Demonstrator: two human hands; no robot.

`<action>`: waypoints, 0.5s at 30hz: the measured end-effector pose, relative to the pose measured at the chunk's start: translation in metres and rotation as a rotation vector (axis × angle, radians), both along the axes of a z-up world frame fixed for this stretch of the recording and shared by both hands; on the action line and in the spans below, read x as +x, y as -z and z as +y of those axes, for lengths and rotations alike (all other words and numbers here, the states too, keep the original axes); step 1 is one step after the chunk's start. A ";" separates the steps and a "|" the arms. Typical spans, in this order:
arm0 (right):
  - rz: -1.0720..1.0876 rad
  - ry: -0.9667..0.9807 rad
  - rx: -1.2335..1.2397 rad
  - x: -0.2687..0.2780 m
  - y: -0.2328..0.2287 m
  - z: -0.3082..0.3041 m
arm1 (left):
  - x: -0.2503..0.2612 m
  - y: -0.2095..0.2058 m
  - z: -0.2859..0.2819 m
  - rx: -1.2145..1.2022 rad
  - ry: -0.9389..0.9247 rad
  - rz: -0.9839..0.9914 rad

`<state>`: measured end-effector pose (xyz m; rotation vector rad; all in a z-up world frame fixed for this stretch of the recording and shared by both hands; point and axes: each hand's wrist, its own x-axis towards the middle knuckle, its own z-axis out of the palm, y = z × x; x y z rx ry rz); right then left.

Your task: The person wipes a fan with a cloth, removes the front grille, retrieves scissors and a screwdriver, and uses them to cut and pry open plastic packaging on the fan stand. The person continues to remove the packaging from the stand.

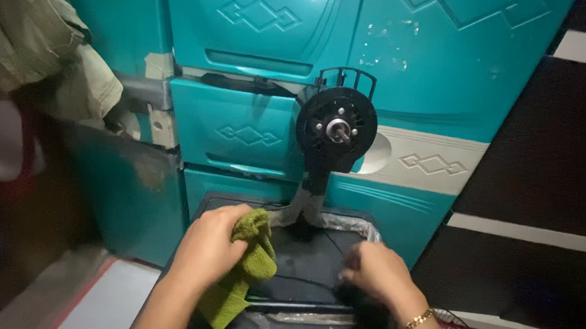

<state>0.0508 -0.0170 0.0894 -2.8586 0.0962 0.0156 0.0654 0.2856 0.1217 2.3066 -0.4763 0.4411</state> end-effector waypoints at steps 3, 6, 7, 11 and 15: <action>0.018 -0.151 -0.072 -0.002 0.020 -0.002 | 0.001 0.001 -0.001 0.030 -0.028 0.000; -0.103 -0.164 0.042 0.004 0.034 -0.005 | 0.006 0.002 -0.004 -0.006 -0.092 0.115; -0.146 -0.131 0.085 0.006 0.036 -0.008 | 0.007 0.003 -0.003 -0.045 -0.059 0.043; -0.404 0.074 0.097 0.018 0.039 -0.031 | 0.012 0.006 0.008 -0.136 -0.059 -0.013; -0.338 0.192 -0.198 0.022 0.058 -0.060 | 0.013 0.009 0.019 -0.118 -0.083 -0.037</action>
